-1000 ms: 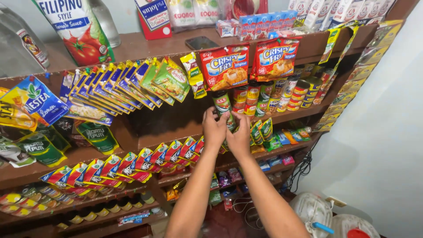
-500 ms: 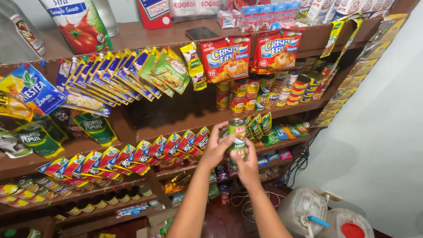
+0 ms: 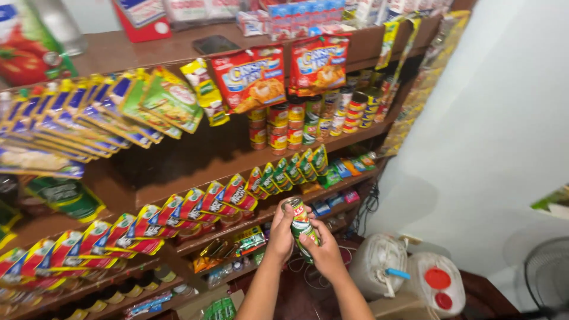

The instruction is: Stocking and organizing canned goods and snacks on store shelves.

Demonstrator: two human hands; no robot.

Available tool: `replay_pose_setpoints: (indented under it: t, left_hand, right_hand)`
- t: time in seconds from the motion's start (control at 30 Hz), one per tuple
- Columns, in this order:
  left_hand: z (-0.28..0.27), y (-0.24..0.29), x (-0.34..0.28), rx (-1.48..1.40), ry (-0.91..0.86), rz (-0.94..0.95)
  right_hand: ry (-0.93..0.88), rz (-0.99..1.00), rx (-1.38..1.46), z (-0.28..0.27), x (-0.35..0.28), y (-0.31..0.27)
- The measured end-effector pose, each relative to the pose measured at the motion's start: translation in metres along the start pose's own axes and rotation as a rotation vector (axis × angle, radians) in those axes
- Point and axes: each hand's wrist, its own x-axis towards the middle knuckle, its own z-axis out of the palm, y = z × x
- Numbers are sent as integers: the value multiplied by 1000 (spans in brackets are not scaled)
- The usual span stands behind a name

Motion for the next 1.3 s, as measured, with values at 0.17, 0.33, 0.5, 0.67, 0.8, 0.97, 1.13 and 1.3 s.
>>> replay_pose_setpoints:
  t: [0.17,0.33,0.5,0.67,0.8,0.97,1.13,1.3]
  left_hand:
    - [25,-23,13,-10,-97,-53]
    - [44,-37,18,-17,-210,-100]
    - [58,-50,12,-22,-262,-203]
    - [64,-69,11,-107,-254,-361]
    - [76,-80,19,-114,-335,-401]
    - [100,-80,-5,-100,-435,-507]
    - [127,-84,-31,-165,-548,-645]
    - [145,-104,-63,-107,-578,-781]
  right_hand:
    - [144,46,51,-22,-12,-17]
    - [259,47,106,-38,-27,-24]
    - [303,20,110,-50,-49,-26]
    - [399,78,62,-68,-86,-15]
    - [524,190,125,-62,-110,-38]
    - [713,22,317,-81,-130,-34]
    - [756,-170,432,-115,-161,-58]
    - [837,-334,367,-135,-201,-92]
